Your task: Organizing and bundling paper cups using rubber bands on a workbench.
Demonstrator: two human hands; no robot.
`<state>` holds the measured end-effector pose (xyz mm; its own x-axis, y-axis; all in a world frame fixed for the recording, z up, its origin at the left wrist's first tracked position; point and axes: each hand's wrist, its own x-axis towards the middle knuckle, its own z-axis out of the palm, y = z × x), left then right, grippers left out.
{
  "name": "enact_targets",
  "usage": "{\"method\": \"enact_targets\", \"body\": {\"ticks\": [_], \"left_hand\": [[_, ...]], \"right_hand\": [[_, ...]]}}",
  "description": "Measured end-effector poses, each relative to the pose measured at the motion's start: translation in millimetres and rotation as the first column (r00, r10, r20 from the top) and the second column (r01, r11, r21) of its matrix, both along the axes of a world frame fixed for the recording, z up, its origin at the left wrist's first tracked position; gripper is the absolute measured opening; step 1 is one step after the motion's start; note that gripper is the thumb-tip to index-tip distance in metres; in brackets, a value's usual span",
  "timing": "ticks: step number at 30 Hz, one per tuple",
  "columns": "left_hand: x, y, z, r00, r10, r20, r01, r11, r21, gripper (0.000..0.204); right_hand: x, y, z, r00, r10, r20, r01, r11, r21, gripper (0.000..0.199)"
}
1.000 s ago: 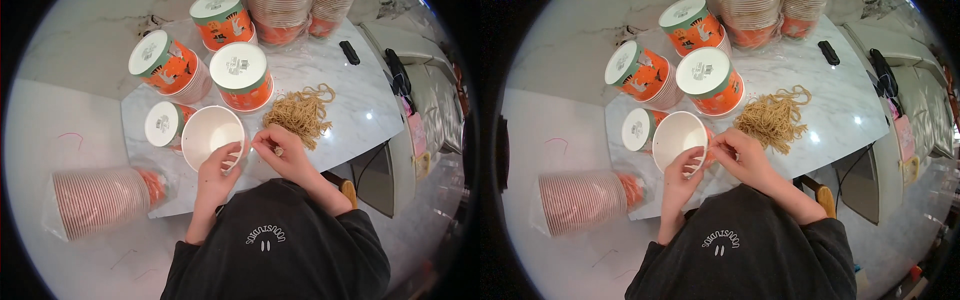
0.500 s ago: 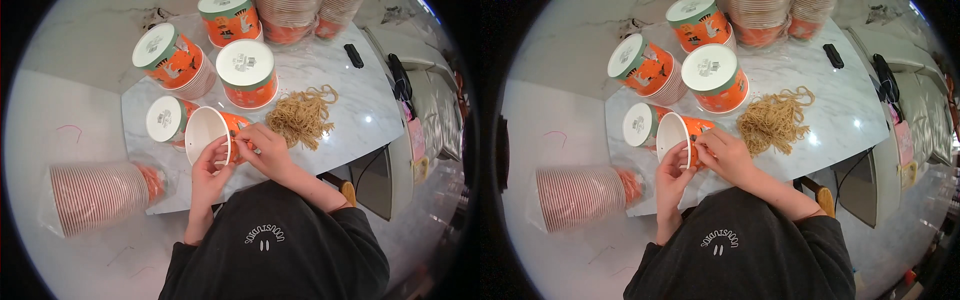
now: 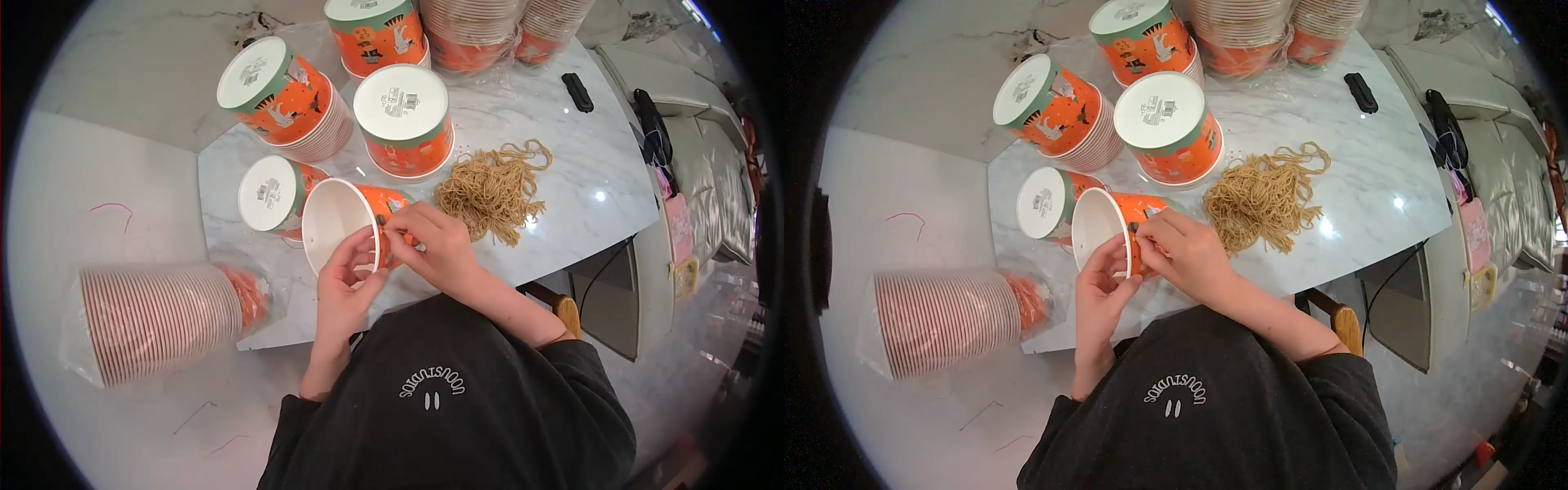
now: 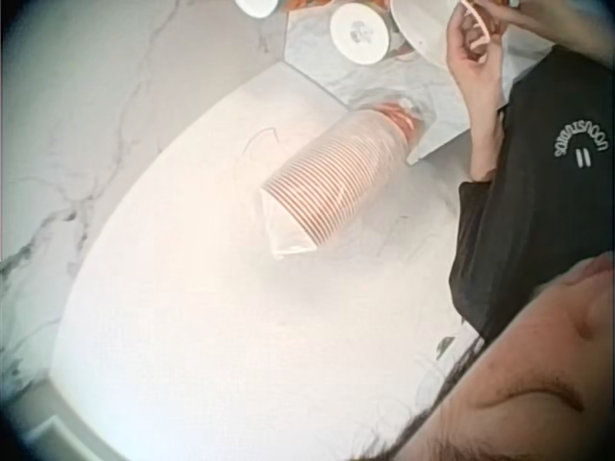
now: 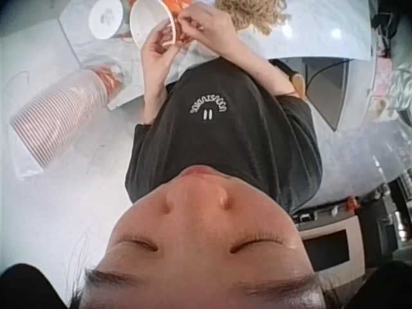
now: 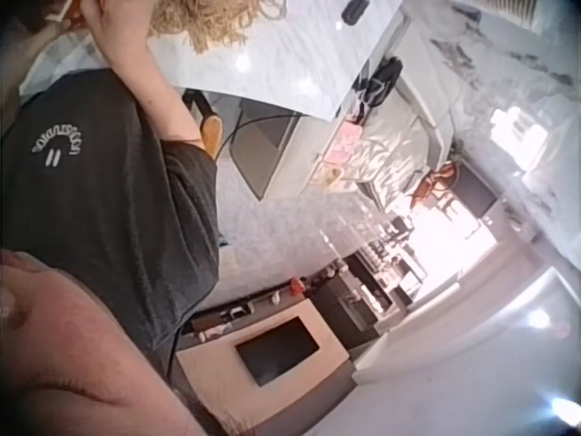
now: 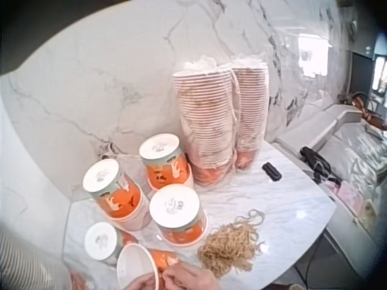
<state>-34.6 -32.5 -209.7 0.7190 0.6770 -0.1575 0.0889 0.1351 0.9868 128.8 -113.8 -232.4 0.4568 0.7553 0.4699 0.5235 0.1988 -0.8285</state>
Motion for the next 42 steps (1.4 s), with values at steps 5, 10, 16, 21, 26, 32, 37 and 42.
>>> {"method": "enact_targets", "body": {"ticks": [5,10,16,21,26,32,37,42], "left_hand": [[2.9,-5.7,4.7,0.999,0.006,0.037,-0.005,1.000,-0.024,0.054],[6.0,-6.0,11.2,0.992,0.127,0.027,-0.112,0.942,-0.316,0.032],[7.7,-3.9,-6.6,0.989,0.132,0.060,-0.118,0.974,-0.191,0.014],[8.2,-4.3,-18.7,0.988,0.139,0.068,-0.128,0.982,-0.140,0.013],[9.3,-4.1,-21.6,0.991,0.122,0.050,-0.117,0.989,-0.091,0.010],[3.4,-5.0,-4.0,0.964,0.266,-0.025,-0.245,0.919,0.308,0.005],[21.2,5.0,35.6,0.998,0.029,-0.057,0.008,0.825,0.564,0.005],[41.8,37.4,26.8,0.980,-0.197,-0.036,0.172,0.738,0.653,0.011]], "right_hand": [[1.2,1.3,2.0,0.996,-0.014,0.084,0.009,0.998,0.057,0.013],[5.3,-0.3,2.2,0.998,0.026,0.059,-0.028,0.999,0.034,0.012],[13.3,-2.7,1.3,0.986,0.161,0.030,-0.162,0.987,0.012,0.011],[19.0,-8.0,-6.6,0.966,0.247,-0.082,-0.250,0.968,-0.033,0.019],[26.3,-12.8,-0.4,0.969,0.207,-0.132,-0.235,0.937,-0.256,0.024],[51.4,-20.2,25.4,0.967,0.110,-0.231,-0.184,0.926,-0.330,0.027],[35.9,-13.3,32.6,0.951,0.304,-0.060,-0.309,0.941,-0.138,0.021],[40.2,-12.7,33.5,0.960,0.265,-0.088,-0.276,0.949,-0.150,0.016]]}}
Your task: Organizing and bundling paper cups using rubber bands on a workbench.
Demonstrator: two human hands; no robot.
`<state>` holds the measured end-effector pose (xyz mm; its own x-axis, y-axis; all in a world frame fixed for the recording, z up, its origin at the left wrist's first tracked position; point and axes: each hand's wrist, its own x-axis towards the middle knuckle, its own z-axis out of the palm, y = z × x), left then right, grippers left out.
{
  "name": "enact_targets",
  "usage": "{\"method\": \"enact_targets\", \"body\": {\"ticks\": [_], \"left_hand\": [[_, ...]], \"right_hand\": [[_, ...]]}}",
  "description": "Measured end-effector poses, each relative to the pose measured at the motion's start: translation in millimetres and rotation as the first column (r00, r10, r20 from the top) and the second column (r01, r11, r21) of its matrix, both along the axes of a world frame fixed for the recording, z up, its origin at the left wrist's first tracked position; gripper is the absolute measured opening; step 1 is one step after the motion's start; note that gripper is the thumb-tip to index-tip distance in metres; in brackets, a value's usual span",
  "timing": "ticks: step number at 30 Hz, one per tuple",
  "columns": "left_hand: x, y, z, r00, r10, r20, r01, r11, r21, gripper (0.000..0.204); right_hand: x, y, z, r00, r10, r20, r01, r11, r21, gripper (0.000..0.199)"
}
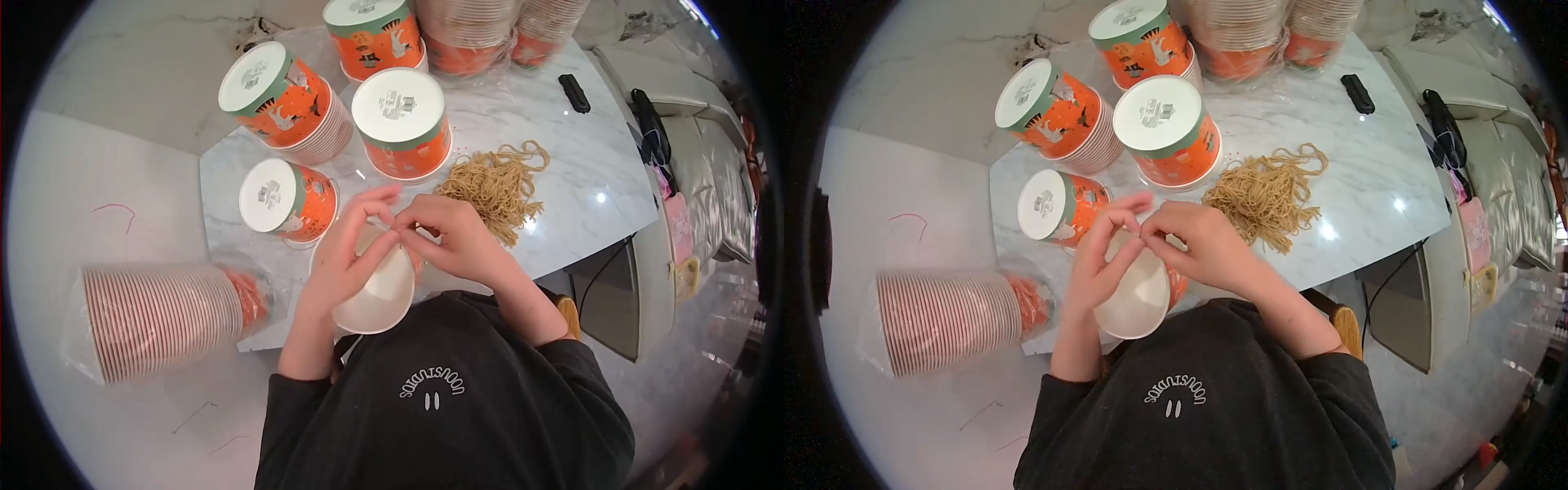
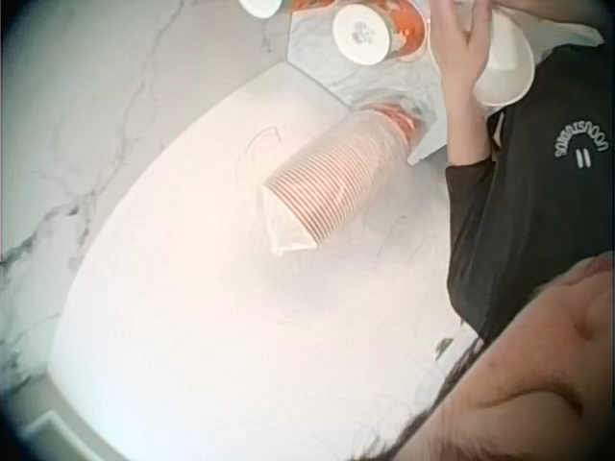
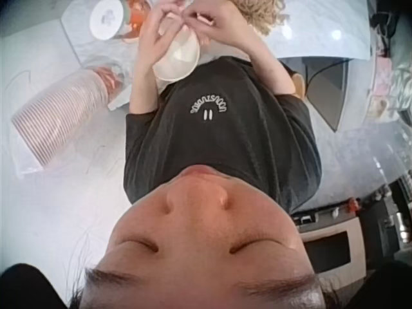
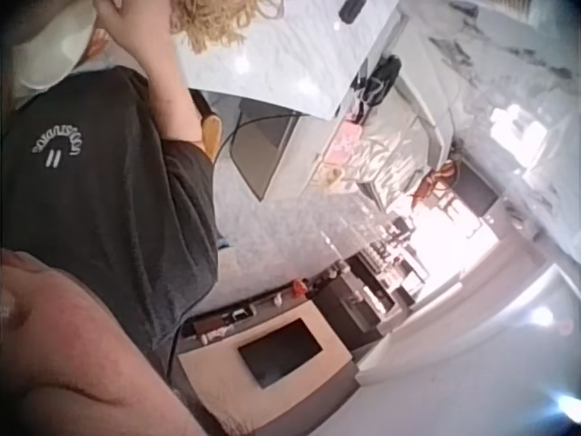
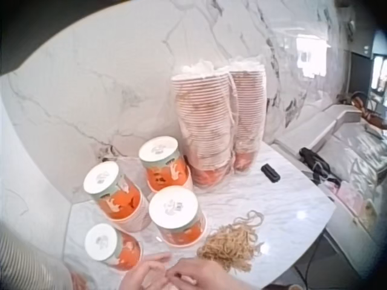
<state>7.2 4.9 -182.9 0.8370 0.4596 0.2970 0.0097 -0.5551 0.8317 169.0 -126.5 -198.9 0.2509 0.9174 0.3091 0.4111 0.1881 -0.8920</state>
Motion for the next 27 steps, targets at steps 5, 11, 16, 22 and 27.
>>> {"method": "enact_targets", "body": {"ticks": [5,11,16,22,27], "left_hand": [[7.4,18.0,3.6,0.922,-0.269,-0.278,0.251,0.963,-0.100,0.016],[11.1,27.2,5.0,0.853,-0.333,-0.402,0.286,0.942,-0.175,0.015],[2.4,32.5,-22.6,0.849,-0.481,-0.218,0.315,0.793,-0.522,0.014],[-8.4,31.8,-32.2,0.897,-0.409,-0.169,0.143,0.628,-0.765,0.022],[-22.5,29.7,-34.8,0.934,-0.282,-0.221,0.009,0.636,-0.772,0.025]], "right_hand": [[13.8,-8.1,-7.8,0.995,-0.017,-0.100,0.007,0.996,-0.094,0.012],[16.3,-4.0,-11.7,0.994,-0.080,-0.073,0.078,0.997,-0.028,0.017],[14.0,14.0,-16.7,0.992,-0.040,-0.122,0.043,0.999,0.026,0.017],[13.6,20.2,-9.9,0.977,-0.044,-0.207,0.025,0.995,-0.093,0.015],[34.3,-1.3,-20.5,0.983,0.184,0.004,-0.179,0.959,-0.219,0.019]]}}
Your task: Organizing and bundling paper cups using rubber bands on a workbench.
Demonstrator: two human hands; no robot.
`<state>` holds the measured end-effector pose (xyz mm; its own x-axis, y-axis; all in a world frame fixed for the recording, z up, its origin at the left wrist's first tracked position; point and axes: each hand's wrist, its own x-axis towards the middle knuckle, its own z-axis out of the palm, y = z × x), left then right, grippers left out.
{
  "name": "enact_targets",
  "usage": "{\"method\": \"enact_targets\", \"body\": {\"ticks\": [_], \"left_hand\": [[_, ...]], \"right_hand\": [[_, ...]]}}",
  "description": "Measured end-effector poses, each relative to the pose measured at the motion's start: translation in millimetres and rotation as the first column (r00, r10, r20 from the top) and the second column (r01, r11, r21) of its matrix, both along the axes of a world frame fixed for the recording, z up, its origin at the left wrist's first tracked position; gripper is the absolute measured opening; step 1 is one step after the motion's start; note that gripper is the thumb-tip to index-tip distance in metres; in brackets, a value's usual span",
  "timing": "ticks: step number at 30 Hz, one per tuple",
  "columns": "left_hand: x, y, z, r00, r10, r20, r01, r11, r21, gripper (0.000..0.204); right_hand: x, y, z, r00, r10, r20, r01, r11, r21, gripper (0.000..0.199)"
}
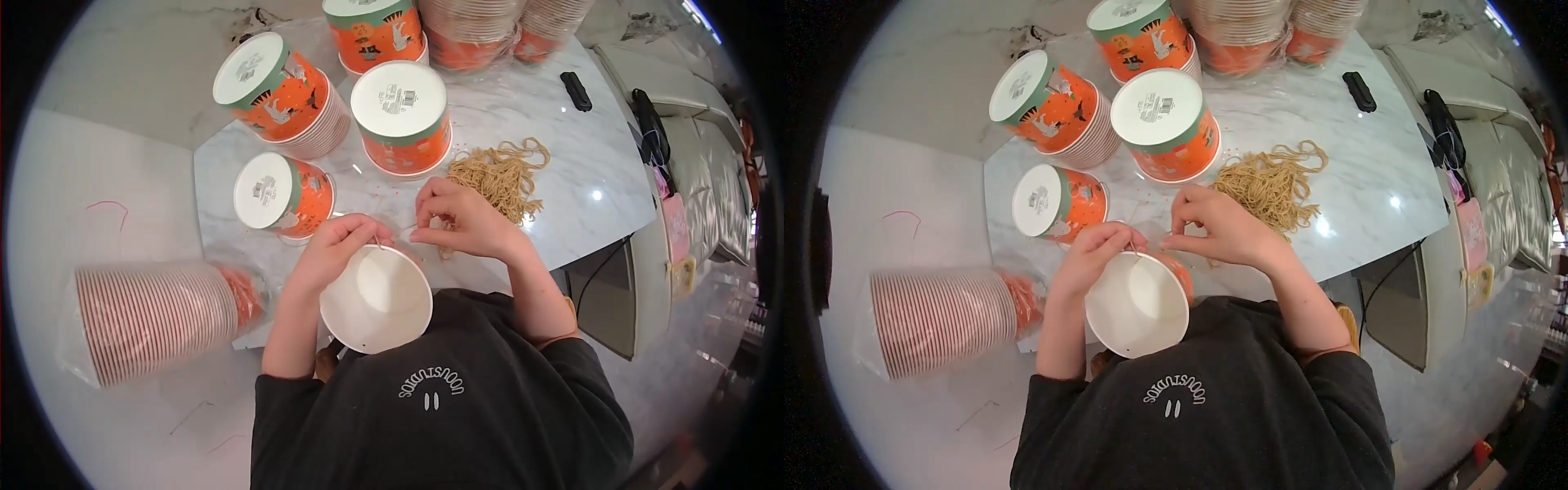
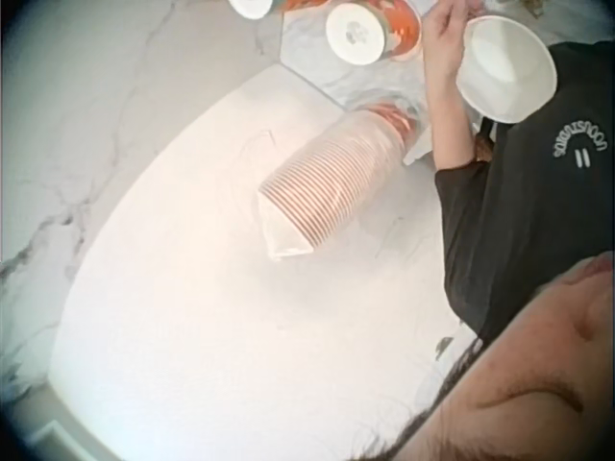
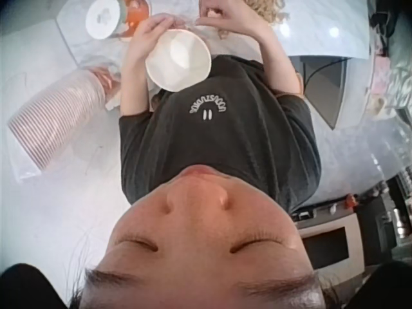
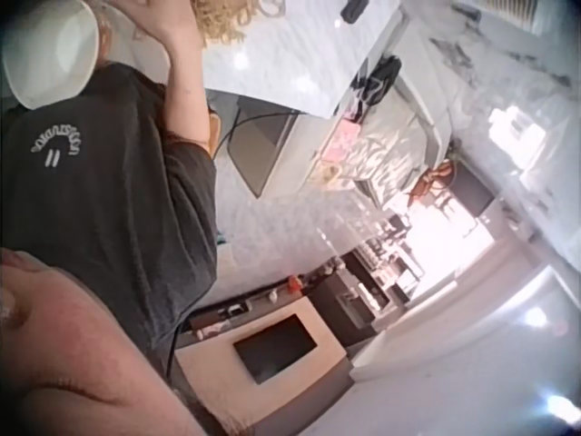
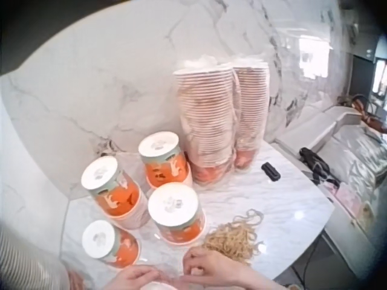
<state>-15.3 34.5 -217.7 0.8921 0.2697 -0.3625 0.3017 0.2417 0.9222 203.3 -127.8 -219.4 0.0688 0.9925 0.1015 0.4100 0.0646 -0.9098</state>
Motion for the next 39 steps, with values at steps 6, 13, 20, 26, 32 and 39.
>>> {"method": "enact_targets", "body": {"ticks": [6,13,20,26,32,39], "left_hand": [[-1.8,-13.8,3.7,0.988,0.156,-0.015,-0.154,0.984,0.091,0.024],[-10.5,-12.5,-0.8,0.984,0.176,-0.005,-0.174,0.975,0.139,0.023],[-23.6,-2.6,-13.9,0.951,0.308,0.032,-0.309,0.950,0.037,0.025],[-5.1,-17.9,-20.9,0.726,0.680,0.101,-0.647,0.726,-0.232,0.020],[-16.4,-23.9,-30.4,0.735,0.641,0.221,-0.593,0.765,-0.249,0.016],[-13.1,-9.6,-32.7,0.683,0.601,0.415,-0.682,0.729,0.067,0.032]], "right_hand": [[-21.0,16.6,-7.4,0.987,-0.149,0.063,0.124,0.948,0.292,0.031],[-30.1,53.2,-29.6,0.990,-0.091,0.111,0.047,0.935,0.350,0.023],[-24.1,73.1,-29.9,0.988,0.000,-0.153,0.034,0.975,0.221,0.010],[-37.9,92.6,-18.3,0.980,-0.197,-0.032,0.198,0.941,0.274,0.010],[-42.9,85.6,-9.5,0.997,-0.061,0.051,0.043,0.954,0.297,0.011],[-50.1,75.9,-7.0,0.974,-0.133,0.185,0.062,0.936,0.346,0.009]]}}
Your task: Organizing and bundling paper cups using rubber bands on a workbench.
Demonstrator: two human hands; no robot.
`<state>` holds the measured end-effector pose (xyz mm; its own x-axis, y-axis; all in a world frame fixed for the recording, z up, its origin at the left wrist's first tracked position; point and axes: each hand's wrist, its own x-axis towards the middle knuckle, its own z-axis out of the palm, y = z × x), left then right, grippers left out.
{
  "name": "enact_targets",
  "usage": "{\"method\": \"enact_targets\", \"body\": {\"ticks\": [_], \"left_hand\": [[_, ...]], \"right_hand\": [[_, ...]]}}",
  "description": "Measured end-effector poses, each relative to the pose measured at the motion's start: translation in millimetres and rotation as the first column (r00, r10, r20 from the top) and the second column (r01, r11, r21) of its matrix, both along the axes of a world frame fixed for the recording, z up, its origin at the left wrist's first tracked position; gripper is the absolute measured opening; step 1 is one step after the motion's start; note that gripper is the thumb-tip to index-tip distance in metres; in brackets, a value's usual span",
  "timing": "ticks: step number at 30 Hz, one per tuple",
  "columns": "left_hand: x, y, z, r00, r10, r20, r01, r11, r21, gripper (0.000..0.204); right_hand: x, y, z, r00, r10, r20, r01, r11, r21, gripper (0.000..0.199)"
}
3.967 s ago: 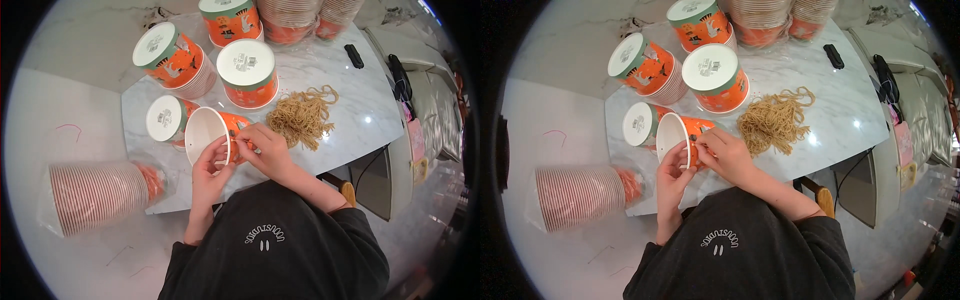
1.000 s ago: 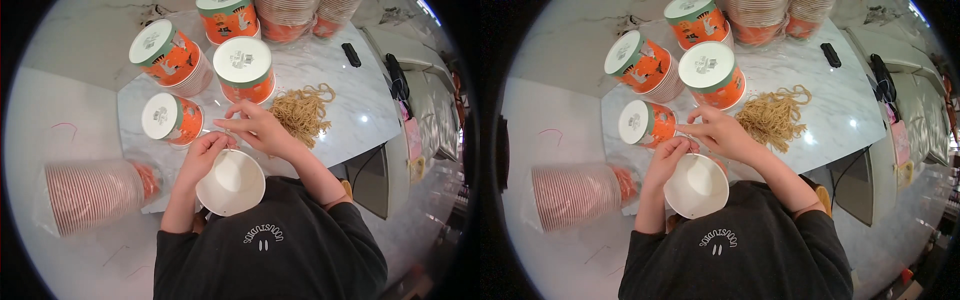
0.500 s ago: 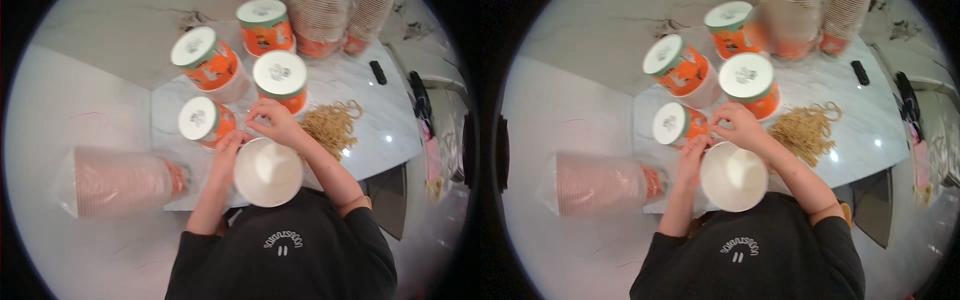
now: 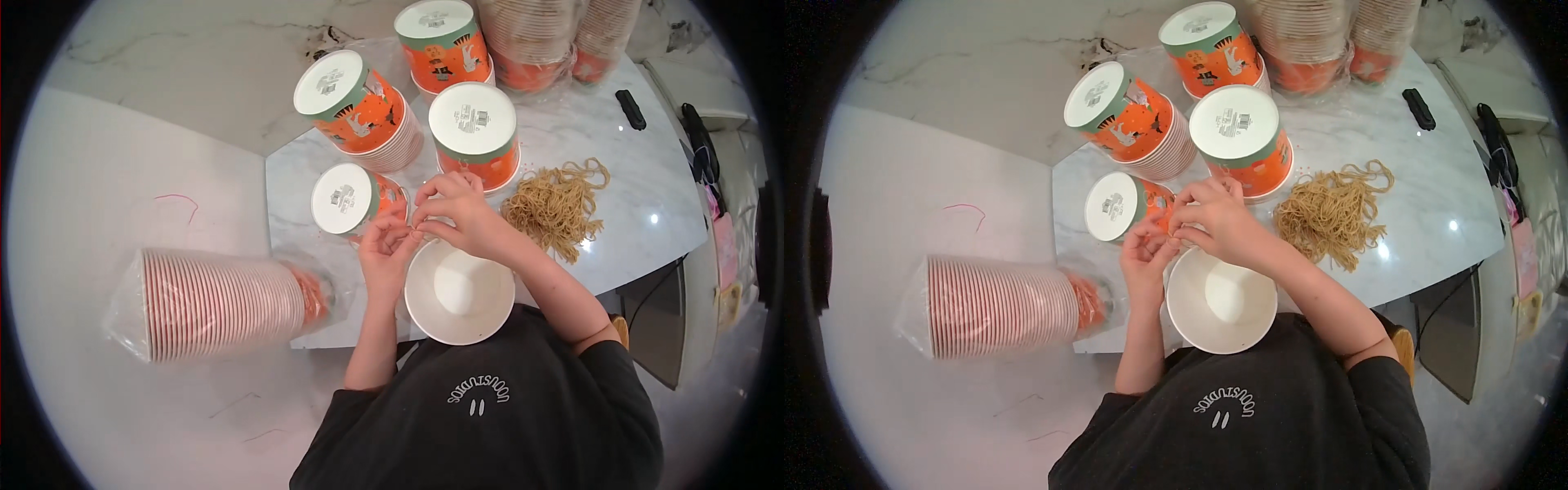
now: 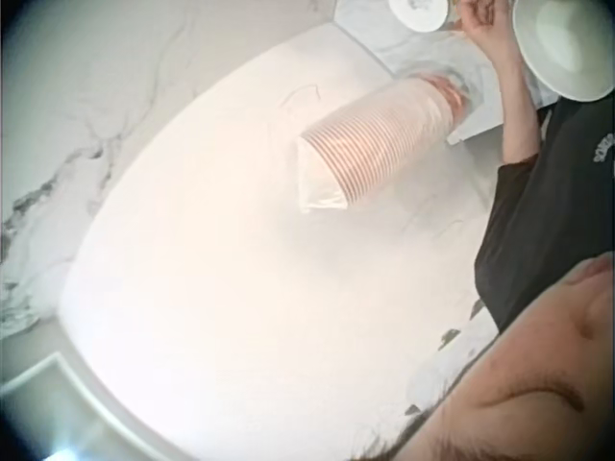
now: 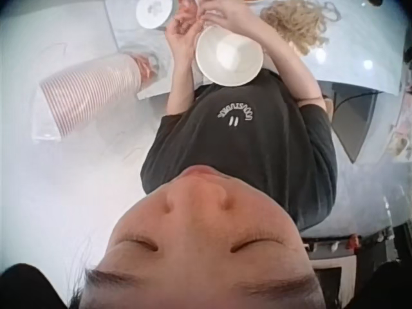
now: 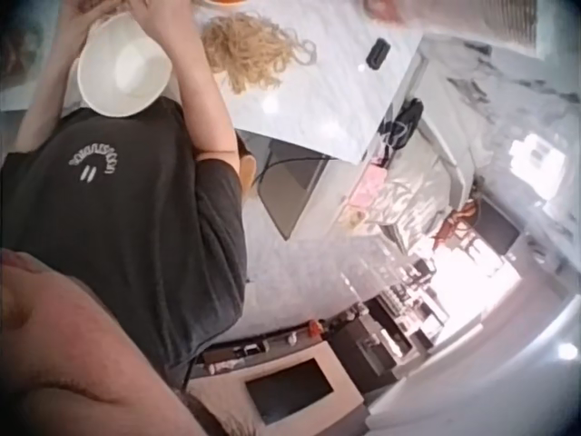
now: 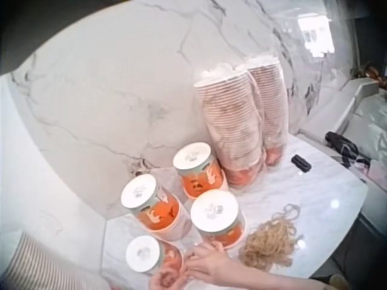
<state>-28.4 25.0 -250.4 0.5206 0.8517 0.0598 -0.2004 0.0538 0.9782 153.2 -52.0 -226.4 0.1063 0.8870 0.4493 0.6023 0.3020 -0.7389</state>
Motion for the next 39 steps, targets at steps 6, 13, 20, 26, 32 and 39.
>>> {"method": "enact_targets", "body": {"ticks": [6,13,20,26,32,39], "left_hand": [[-5.5,15.8,7.8,0.975,-0.190,-0.118,0.205,0.970,0.134,0.042],[0.5,23.3,26.4,0.937,-0.051,-0.346,0.233,0.829,0.509,0.027],[2.0,27.9,29.8,0.949,-0.048,-0.313,0.267,0.651,0.711,0.020],[5.5,26.6,39.1,0.954,-0.052,-0.296,0.273,0.560,0.782,0.015],[-2.5,36.6,25.2,0.913,-0.273,-0.304,0.376,0.854,0.360,0.010],[-5.6,26.1,19.7,0.939,-0.321,-0.120,0.285,0.926,-0.247,0.011]], "right_hand": [[1.2,-8.8,8.9,1.000,0.001,0.003,-0.001,0.998,-0.064,0.006],[-2.2,-13.2,7.1,0.925,-0.050,-0.376,-0.001,0.991,-0.135,0.009],[-7.9,-12.8,-14.2,0.634,-0.051,-0.771,-0.155,0.969,-0.192,0.011],[-15.1,-16.6,-18.6,0.631,-0.064,-0.773,-0.120,0.977,-0.178,0.012],[-30.2,-20.3,3.5,0.795,-0.129,-0.593,0.077,0.991,-0.113,0.020],[-41.0,-27.2,20.6,0.872,-0.253,-0.418,0.226,0.967,-0.115,0.026]]}}
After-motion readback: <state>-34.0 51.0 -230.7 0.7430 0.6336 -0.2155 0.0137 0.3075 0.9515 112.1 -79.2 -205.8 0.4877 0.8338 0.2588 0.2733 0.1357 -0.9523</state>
